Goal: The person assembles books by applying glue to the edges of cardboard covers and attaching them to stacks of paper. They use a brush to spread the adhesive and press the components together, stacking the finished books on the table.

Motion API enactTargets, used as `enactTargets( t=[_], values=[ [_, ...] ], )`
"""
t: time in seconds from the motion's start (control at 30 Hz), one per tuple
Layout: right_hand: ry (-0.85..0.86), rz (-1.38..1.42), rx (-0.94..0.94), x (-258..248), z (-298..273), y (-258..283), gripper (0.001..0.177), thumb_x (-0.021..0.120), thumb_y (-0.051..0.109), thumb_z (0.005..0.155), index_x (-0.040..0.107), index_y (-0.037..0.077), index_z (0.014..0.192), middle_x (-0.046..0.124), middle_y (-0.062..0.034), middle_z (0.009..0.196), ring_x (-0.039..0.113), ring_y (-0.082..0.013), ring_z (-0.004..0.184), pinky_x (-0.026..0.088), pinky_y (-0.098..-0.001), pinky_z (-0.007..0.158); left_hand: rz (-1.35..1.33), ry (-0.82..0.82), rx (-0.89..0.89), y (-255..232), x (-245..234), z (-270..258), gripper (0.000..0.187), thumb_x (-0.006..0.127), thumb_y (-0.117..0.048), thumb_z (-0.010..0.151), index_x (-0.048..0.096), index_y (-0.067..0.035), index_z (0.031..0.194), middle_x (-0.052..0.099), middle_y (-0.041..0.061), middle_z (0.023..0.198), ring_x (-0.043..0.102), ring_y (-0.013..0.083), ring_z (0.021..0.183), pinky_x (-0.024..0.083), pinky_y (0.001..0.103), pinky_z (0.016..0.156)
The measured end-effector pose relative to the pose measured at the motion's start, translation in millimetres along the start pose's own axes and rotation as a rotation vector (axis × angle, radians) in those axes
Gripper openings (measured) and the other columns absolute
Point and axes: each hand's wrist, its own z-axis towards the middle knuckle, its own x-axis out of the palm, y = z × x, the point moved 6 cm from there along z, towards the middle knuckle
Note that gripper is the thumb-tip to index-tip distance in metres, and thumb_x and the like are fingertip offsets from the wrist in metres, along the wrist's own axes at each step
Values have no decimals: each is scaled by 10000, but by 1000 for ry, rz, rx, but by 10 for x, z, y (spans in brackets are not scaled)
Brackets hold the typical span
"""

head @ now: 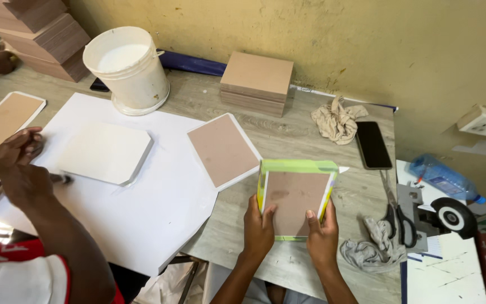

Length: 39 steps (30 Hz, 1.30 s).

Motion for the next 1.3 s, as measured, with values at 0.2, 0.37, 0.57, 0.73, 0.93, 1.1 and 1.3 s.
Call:
enactTargets(
  t=[0.2, 0.37, 0.57, 0.73, 0.93, 1.1, 1.3],
  values=[
    [-134, -329, 85, 106, 1593, -333, 474, 721, 220, 1039, 638, 85, 1486, 691, -222, 1334, 651, -434, 1308, 499, -557, 1106, 251, -90, -35, 14, 737, 1372, 495, 683, -305, 1075, 573, 59, 1392, 682, 298, 1232, 676, 531, 1222, 536, 644, 1056],
    [-176, -646, 42, 119, 2512, -809, 488, 754, 348, 1011, 673, 82, 1413, 621, -165, 1295, 584, -410, 1285, 468, -530, 1093, 491, -175, -113, 400, 1216, 2024, 419, 658, -372, 1065, 617, 4, 1246, 660, 176, 1151, 685, 406, 1141, 550, 503, 998],
    [-176, -874, 28, 130, 2510, -920, 522, 675, 440, 1041, 653, 55, 1393, 526, -155, 1310, 473, -412, 1290, 400, -541, 1101, 598, -228, -62, 151, 1182, 1919, 414, 707, -281, 1026, 607, 35, 1275, 572, 180, 1190, 550, 408, 1177, 454, 493, 1012],
    [-171, -960, 53, 294, 2303, -683, 511, 572, 412, 1101, 565, 34, 1443, 494, -147, 1306, 454, -394, 1288, 387, -520, 1067, 550, -194, -47, 179, 1200, 1927, 494, 715, -191, 1018, 548, 71, 1402, 532, 205, 1249, 522, 428, 1189, 431, 501, 1023],
    [-333, -1037, -282, 438, 2048, -154, 526, 605, 161, 1044, 510, -82, 1501, 539, -227, 1298, 492, -445, 1171, 370, -543, 977, 472, -255, 76, 124, 1170, 1887, 623, 777, -113, 940, 508, 36, 1482, 524, 211, 1242, 516, 460, 1184, 422, 536, 1055],
    [-403, -1078, -448, 437, 2118, -300, 474, 667, 175, 973, 628, -16, 1405, 576, -182, 1280, 547, -447, 1101, 406, -558, 914, 116, -397, 281, 210, 1042, 1879, 394, 725, -126, 965, 623, -36, 1334, 539, 180, 1192, 553, 470, 1152, 424, 546, 1060],
    [-439, -707, -534, 178, 2090, -280, 438, 782, 121, 961, 661, 58, 1377, 540, -137, 1275, 518, -441, 1145, 412, -580, 956, -258, -500, 137, -86, -212, 916, 345, 610, -272, 1093, 649, -85, 1381, 528, 141, 1390, 509, 305, 1361, 406, 470, 1176]
  ],
)
